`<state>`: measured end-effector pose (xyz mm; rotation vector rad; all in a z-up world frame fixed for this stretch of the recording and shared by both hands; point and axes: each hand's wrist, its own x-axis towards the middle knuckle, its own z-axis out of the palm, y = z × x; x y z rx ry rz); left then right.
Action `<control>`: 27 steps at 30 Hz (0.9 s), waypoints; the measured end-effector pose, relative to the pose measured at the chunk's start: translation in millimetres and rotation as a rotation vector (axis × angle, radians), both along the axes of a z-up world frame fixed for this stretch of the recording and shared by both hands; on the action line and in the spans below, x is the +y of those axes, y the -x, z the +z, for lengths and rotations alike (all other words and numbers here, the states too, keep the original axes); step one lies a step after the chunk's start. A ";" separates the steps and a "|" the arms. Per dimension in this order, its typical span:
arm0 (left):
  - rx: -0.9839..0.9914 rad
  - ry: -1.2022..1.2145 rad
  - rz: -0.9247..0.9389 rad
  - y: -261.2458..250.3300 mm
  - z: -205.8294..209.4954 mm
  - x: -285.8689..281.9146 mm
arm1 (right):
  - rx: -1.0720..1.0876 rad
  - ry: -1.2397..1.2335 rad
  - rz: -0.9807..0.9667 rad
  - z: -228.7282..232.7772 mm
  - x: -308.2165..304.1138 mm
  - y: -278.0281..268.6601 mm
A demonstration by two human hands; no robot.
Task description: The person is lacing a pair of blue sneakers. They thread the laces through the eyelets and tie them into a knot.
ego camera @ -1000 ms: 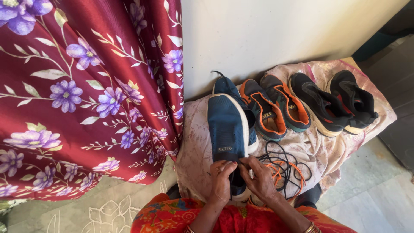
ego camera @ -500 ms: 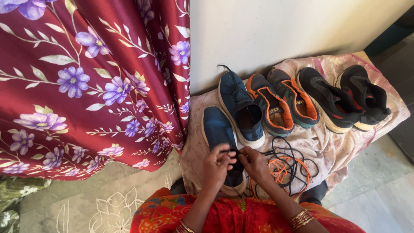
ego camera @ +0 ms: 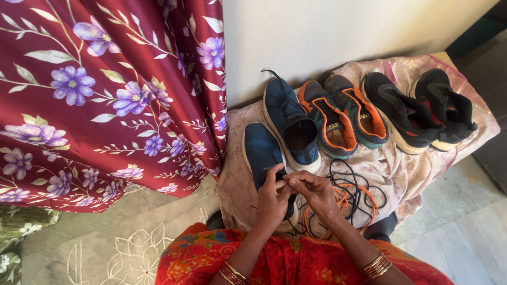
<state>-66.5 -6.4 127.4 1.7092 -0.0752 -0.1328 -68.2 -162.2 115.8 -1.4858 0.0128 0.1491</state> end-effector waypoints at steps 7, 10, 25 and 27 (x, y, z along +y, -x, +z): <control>-0.113 -0.433 0.025 -19.9 10.7 21.3 | -0.019 -0.054 -0.232 7.8 -18.4 -10.0; -0.431 -0.517 0.088 -23.3 7.2 25.9 | 0.052 -0.054 -0.283 8.6 -23.3 -10.2; -0.703 -0.974 -0.281 -79.8 -47.2 31.8 | 0.245 -0.161 -0.072 10.5 -43.5 5.2; -0.708 -0.985 -0.279 -84.6 -46.3 29.7 | 0.258 -0.191 -0.029 18.7 -44.7 4.1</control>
